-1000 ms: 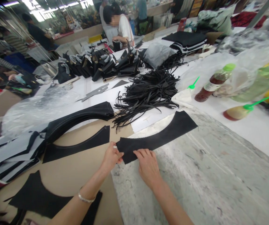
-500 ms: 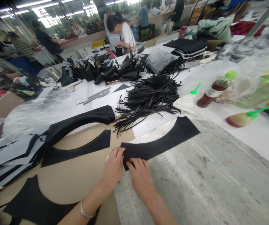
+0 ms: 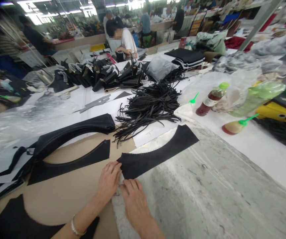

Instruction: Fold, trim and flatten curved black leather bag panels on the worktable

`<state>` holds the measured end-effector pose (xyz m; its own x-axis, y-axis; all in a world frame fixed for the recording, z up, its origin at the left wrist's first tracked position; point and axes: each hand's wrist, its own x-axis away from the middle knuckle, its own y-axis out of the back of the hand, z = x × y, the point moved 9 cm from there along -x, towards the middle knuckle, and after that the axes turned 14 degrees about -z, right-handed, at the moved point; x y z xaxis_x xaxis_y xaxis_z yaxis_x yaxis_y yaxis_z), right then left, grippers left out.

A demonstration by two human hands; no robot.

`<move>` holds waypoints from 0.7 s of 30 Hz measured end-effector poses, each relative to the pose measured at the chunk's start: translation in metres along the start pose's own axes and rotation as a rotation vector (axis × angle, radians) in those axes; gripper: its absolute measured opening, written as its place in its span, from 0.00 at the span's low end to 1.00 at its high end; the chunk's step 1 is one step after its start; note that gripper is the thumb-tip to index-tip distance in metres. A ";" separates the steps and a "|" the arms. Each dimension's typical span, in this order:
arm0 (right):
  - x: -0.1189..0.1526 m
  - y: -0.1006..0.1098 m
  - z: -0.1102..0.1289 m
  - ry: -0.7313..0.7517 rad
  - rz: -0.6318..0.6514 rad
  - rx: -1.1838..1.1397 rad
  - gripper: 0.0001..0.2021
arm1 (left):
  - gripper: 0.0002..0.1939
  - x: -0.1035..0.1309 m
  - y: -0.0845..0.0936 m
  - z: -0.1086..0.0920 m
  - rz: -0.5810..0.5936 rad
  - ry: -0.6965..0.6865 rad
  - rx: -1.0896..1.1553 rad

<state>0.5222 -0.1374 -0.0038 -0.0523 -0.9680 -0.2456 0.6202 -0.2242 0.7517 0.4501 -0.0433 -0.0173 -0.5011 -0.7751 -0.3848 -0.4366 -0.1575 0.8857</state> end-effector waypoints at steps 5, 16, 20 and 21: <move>0.006 -0.008 0.007 0.050 0.013 0.012 0.21 | 0.13 -0.001 0.014 0.010 -0.099 0.161 0.118; 0.052 -0.012 0.038 0.013 0.067 -0.130 0.29 | 0.11 0.061 0.072 0.053 -0.045 0.429 0.101; 0.081 -0.020 0.046 -0.122 0.174 -0.222 0.26 | 0.06 0.145 0.106 0.072 0.098 0.588 0.003; 0.087 -0.023 0.050 -0.153 0.196 -0.245 0.25 | 0.05 0.163 0.111 0.074 0.134 0.617 -0.017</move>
<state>0.4645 -0.2218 -0.0122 -0.0188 -0.9998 -0.0022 0.7987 -0.0164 0.6015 0.2643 -0.1417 -0.0009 -0.0248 -0.9982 -0.0544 -0.3851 -0.0407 0.9220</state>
